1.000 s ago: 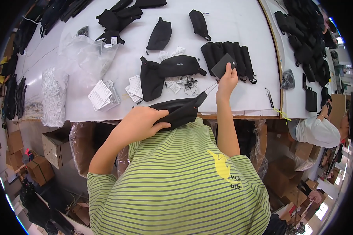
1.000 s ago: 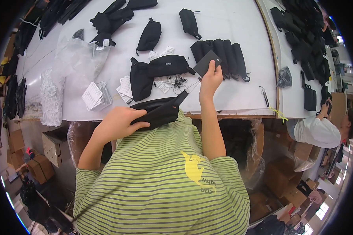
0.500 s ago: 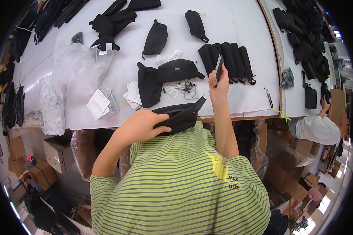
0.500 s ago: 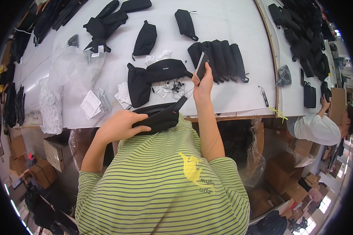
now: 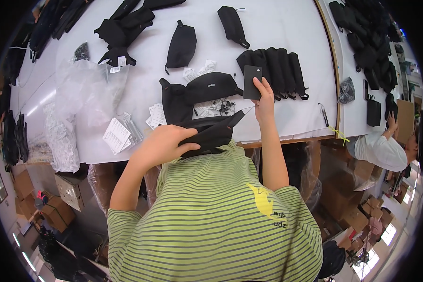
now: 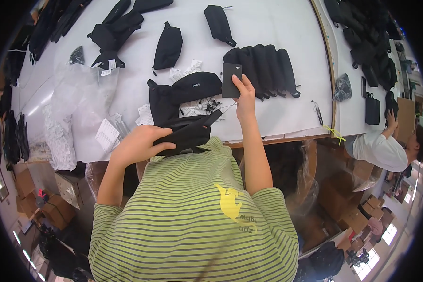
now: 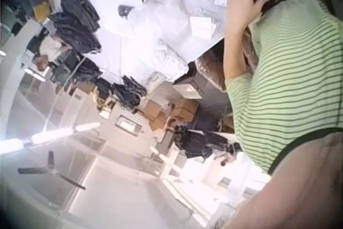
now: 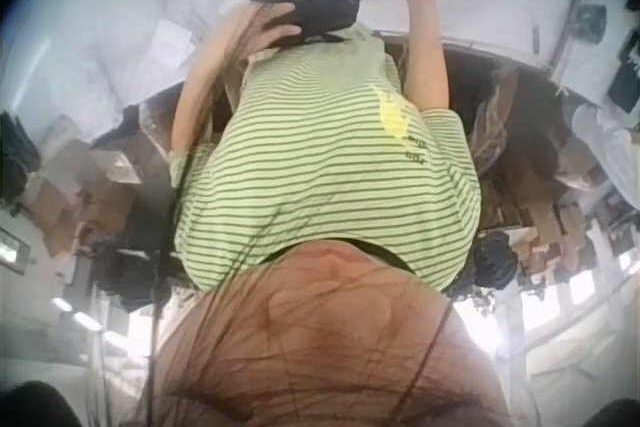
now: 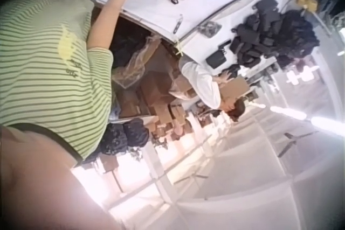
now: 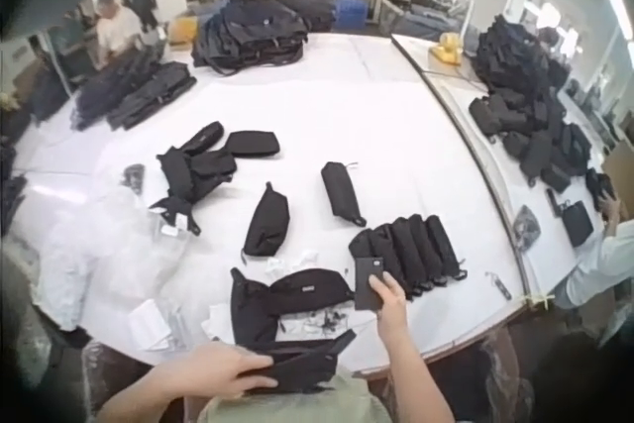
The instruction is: Insert instruction labels and small components into black fabric pouches and organize them on a workbench.
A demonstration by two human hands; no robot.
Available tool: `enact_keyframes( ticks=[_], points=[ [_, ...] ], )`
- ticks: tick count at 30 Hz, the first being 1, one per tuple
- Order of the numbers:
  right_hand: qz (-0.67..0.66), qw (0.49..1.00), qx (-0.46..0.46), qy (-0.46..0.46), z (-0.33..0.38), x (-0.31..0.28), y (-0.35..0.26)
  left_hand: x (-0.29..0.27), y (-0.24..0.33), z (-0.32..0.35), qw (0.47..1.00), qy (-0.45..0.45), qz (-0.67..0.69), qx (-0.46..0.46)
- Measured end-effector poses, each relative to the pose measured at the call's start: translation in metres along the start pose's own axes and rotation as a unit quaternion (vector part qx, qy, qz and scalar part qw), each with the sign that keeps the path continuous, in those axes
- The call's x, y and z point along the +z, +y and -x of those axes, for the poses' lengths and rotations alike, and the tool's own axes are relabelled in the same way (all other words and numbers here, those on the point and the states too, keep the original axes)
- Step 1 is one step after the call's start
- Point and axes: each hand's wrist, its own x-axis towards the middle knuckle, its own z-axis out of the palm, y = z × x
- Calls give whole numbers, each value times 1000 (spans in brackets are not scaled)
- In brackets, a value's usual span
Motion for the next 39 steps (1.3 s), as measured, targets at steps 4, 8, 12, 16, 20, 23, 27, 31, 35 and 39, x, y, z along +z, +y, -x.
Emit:
enact_keyframes(
  ticks=[4, 8, 12, 16, 20, 23, 27, 31, 35, 39],
  points=[
    [80, 997, -2, -6, 0, 1, -3, -7, -1, -8, 999, -33, -12, -15],
    [252, 954, -22, -162, 40, 32, -36, 1, -5, -16, 999, 14, -33, 33],
    [546, 795, -2, -266, 72, 53, -45, 8, -10, -31, 983, 115, -48, 132],
    [628, 687, -86, -356, 84, 43, -29, 7, -19, -38, 988, -7, -10, 151],
    [593, 728, 1, -344, 83, 53, -50, -2, -51, -60, 973, -166, 154, 45],
    [621, 674, -71, -393, 77, 37, -31, 8, -98, -107, 901, -88, 426, -16],
    [620, 681, -105, -377, 80, 41, -38, 59, -183, -160, 937, 310, 61, -146],
    [583, 711, -158, -360, 81, 36, -42, 77, -202, -164, 916, 365, -124, -109],
    [627, 662, -256, -322, 74, 28, -48, 48, -165, -153, 915, 330, 129, -196],
    [667, 589, -358, -283, 66, 30, -52, 7, -64, -89, 919, 328, 218, 21]
  ],
)
